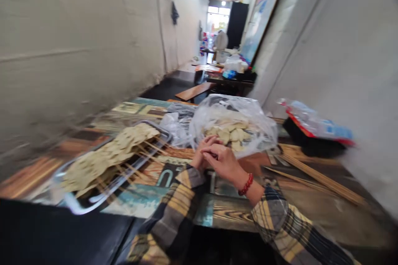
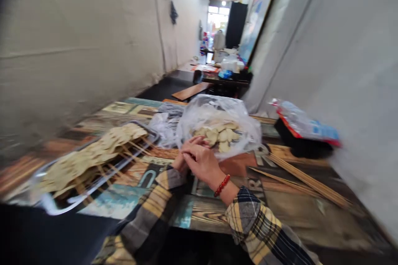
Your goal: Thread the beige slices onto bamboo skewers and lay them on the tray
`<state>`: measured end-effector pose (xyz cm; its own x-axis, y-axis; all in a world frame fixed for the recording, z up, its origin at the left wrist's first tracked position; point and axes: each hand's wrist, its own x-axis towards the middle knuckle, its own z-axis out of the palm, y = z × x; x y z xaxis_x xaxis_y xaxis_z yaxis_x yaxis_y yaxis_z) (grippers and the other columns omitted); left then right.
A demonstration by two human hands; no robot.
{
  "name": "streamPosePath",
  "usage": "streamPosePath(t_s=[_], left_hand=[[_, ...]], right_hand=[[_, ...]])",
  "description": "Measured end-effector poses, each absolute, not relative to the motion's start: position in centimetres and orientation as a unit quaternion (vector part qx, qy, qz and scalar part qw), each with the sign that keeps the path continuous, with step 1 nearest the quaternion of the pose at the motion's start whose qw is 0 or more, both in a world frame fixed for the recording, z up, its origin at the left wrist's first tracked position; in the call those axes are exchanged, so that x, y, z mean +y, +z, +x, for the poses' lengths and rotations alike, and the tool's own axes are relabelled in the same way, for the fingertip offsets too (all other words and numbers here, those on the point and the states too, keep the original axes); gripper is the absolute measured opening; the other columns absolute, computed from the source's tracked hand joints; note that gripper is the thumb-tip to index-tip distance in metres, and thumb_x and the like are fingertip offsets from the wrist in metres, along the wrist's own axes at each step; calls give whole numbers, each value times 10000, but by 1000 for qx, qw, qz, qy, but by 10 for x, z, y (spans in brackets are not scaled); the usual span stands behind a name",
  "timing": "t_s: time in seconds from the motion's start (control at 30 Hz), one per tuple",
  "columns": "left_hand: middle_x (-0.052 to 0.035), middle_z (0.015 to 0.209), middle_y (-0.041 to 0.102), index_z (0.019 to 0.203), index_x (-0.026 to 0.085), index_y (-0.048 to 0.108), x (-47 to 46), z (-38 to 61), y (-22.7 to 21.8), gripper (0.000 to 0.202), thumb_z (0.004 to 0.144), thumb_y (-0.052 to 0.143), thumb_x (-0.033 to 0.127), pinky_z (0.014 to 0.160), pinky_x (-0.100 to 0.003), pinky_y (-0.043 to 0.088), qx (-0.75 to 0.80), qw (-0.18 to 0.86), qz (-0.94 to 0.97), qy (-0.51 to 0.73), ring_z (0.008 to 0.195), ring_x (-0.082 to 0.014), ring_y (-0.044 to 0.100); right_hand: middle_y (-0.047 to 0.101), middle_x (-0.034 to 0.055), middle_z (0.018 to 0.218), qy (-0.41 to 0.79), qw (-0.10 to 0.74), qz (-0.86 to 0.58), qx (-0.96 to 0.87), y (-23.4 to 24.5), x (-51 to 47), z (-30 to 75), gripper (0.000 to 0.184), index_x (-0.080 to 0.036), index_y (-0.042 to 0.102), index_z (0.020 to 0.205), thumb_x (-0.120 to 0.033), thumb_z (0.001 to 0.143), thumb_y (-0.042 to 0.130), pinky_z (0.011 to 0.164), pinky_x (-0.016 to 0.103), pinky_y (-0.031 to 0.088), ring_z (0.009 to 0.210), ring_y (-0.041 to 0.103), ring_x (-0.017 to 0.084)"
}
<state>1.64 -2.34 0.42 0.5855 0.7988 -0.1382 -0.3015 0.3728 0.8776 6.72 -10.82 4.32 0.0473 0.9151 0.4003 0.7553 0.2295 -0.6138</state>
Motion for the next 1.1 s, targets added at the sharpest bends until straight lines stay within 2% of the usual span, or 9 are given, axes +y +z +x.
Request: streamPosePath(t_s=[0.07, 0.17, 0.33, 0.43, 0.6, 0.73, 0.9, 1.0, 1.1], left_hand=[[8, 726, 686, 991, 109, 560, -16, 20, 1, 147, 898, 519, 215, 679, -231, 474, 287, 792, 415, 343, 628, -93, 623], [-40, 776, 696, 966, 139, 576, -10, 21, -1, 220, 804, 669, 255, 628, -248, 507, 276, 800, 413, 337, 605, -119, 639], [-47, 794, 702, 967, 152, 589, -12, 20, -1, 193, 816, 661, 248, 619, -252, 514, 282, 775, 455, 337, 610, -123, 642], [-46, 791, 704, 983, 149, 593, -15, 22, -1, 210, 812, 666, 248, 628, -251, 514, 288, 756, 480, 339, 625, -126, 646], [-48, 789, 706, 999, 131, 599, -18, 22, -4, 317, 752, 727, 283, 662, -247, 511, 290, 732, 509, 348, 664, -129, 654], [-36, 808, 698, 1008, 143, 597, -20, 18, -4, 445, 671, 780, 368, 660, -261, 512, 303, 714, 500, 384, 662, -130, 652], [-17, 781, 676, 1003, 149, 614, -46, 27, 8, 418, 705, 724, 421, 586, -229, 464, 323, 624, 571, 426, 601, -104, 606], [-21, 753, 669, 974, 148, 643, -74, 46, 13, 336, 758, 656, 405, 591, -244, 459, 317, 572, 663, 364, 588, -109, 581], [-41, 786, 674, 918, 152, 679, -100, 68, 13, 227, 801, 601, 330, 666, -261, 458, 268, 459, 791, 304, 691, -138, 597]], right_hand=[[740, 42, 1005, 78, 379, -643, -661, 32, -133, 100, 215, -220, 731, 988, -221, 901, 534, 830, 276, 498, 940, 666, 167], [748, 39, 970, 37, 348, -712, -609, 16, -170, 153, 217, -212, 727, 986, -251, 910, 527, 807, 265, 500, 896, 675, 160], [738, 86, 959, -8, 340, -776, -532, -1, -223, 236, 273, -171, 728, 943, -258, 921, 470, 810, 321, 487, 895, 667, 204], [727, 85, 947, -18, 323, -787, -525, -8, -243, 264, 266, -163, 724, 954, -259, 914, 480, 799, 311, 475, 896, 654, 204], [701, 45, 947, -37, 289, -772, -565, -21, -252, 268, 177, -200, 713, 973, -246, 887, 565, 767, 278, 442, 881, 627, 177], [681, 54, 903, -78, 267, -766, -579, -29, -250, 261, 149, -199, 695, 842, -211, 902, 559, 772, 307, 394, 905, 591, 200], [668, 57, 897, -119, 260, -747, -600, -33, -248, 255, 207, -184, 632, 864, -195, 968, 453, 780, 312, 373, 871, 583, 191], [668, 48, 891, -135, 258, -734, -613, -36, -248, 249, 220, -184, 610, 918, -193, 991, 403, 755, 302, 375, 828, 590, 178], [668, 44, 885, -151, 256, -720, -628, -37, -248, 242, 218, -188, 604, 935, -190, 995, 394, 728, 294, 376, 806, 596, 174]])
